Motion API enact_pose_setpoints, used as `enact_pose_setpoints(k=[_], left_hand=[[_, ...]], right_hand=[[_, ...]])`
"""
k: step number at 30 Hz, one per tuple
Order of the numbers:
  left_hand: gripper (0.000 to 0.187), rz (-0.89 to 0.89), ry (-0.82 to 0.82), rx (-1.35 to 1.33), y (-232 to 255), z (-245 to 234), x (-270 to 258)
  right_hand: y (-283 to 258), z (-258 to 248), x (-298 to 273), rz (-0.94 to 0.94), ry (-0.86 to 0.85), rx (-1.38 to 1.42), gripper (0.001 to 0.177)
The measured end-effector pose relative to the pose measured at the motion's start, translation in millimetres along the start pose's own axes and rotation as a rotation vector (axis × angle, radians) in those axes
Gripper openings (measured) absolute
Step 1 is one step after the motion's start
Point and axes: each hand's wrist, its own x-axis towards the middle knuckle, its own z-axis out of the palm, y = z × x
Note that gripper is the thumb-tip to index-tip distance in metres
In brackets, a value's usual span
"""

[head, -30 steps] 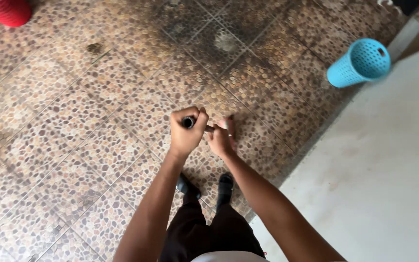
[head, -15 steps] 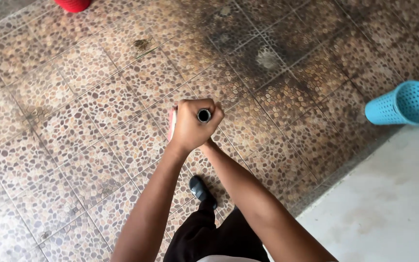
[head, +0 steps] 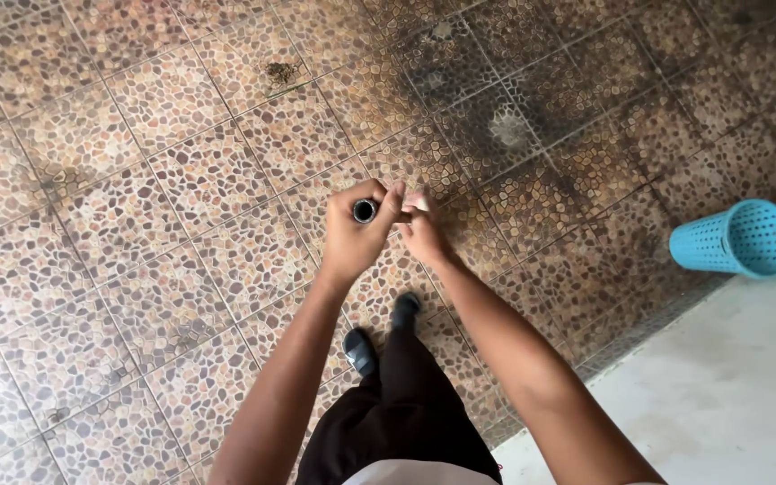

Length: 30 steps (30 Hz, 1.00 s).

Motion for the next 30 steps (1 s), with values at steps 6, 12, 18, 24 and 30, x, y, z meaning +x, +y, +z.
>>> enact_pose_setpoints(k=[6,12,18,24,30], left_hand=[[0.037,-0.003,0.104,-0.043,-28.4,14.3,6.3],[0.04,0.009,0.199,0.023,-41.6,21.7,31.4],[0.029,0.027,0.293,0.083,-29.3,5.9,78.4],[0.025,0.021,0.328,0.252,2.6,-11.1,109.1],[0.031,0.038,0.326,0.413,-8.4,-25.1,123.8]], right_hand=[[39.3,-7.3,13.5,0.54,-0.407,-0.054,0.015],[85.6,38.5,27.4,0.265,-0.332,-0.045,0.017],[26.5,54.2,82.1,-0.059,-0.108,0.117,0.045],[-52.9,62.0,119.1,0.499,-0.494,0.631,0.031],[-48.3,121.1,144.9,0.178,-0.616,1.315,0.015]])
